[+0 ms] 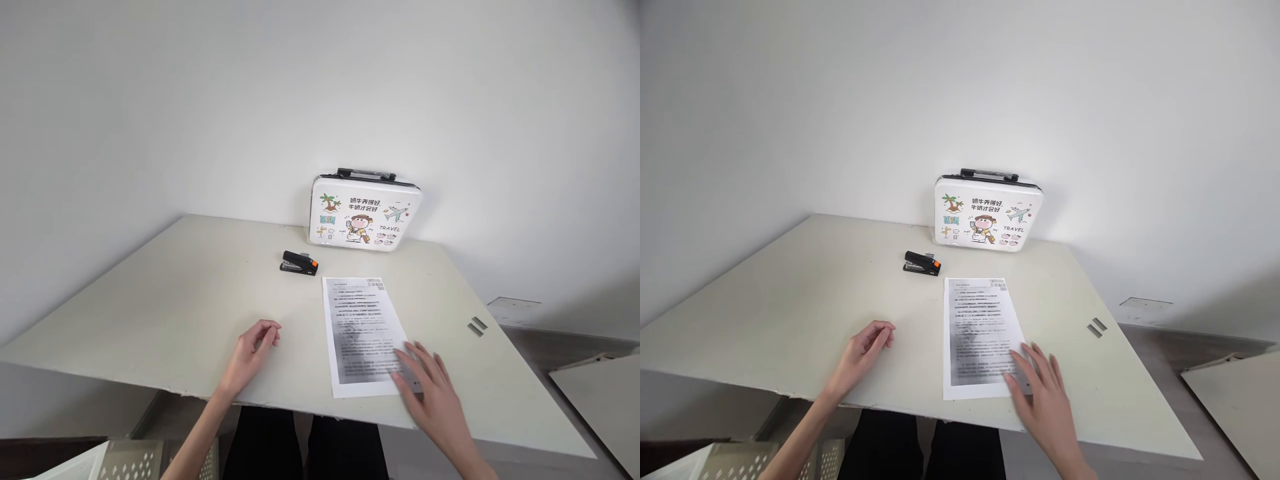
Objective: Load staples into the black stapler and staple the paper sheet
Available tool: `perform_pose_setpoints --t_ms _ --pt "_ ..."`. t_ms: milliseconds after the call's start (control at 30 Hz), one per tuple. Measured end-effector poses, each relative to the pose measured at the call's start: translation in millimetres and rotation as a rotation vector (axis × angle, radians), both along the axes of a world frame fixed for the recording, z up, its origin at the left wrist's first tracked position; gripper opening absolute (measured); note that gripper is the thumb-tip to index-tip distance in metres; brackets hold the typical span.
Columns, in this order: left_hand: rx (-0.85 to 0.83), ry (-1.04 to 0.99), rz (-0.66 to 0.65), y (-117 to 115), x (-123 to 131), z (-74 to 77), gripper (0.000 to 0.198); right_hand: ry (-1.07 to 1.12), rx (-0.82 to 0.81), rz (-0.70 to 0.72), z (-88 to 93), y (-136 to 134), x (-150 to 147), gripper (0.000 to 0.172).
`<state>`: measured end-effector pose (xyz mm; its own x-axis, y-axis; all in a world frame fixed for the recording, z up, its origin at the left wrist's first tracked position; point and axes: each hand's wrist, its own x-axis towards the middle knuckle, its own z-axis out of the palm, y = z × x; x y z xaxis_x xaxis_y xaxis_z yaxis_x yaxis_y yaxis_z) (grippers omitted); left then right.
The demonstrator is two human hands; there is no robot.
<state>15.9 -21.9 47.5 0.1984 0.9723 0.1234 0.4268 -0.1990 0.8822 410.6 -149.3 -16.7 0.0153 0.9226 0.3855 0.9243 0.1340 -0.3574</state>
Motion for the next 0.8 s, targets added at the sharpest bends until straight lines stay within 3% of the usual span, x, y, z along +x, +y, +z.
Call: perform_pose_setpoints --t_ms 267,400,467,567,700,800 --pt "0.246 0.282 -0.048 5.3 3.0 -3.0 0.029 0.118 -0.006 0.088 19.5 6.3 -97.6 0.05" --pt "0.385 0.54 -0.116 17.7 -15.6 -9.1 0.04 0.292 -0.111 0.183 33.1 15.4 -128.8 0.054" --pt "0.383 0.656 -0.148 23.7 -32.4 -11.0 0.046 0.406 -0.163 0.196 37.0 17.1 -124.1 0.05" --pt "0.344 0.755 -0.156 29.4 -57.8 -11.4 0.051 0.537 -0.24 0.138 38.5 16.4 -94.0 0.042" --pt "0.311 0.763 -0.141 33.0 -77.8 -10.3 0.055 0.641 -0.301 0.038 38.4 14.4 -48.6 0.037" --pt "0.294 0.7 -0.099 37.3 -84.4 -8.6 0.058 0.68 -0.296 0.005 40.2 13.7 -36.6 0.034"
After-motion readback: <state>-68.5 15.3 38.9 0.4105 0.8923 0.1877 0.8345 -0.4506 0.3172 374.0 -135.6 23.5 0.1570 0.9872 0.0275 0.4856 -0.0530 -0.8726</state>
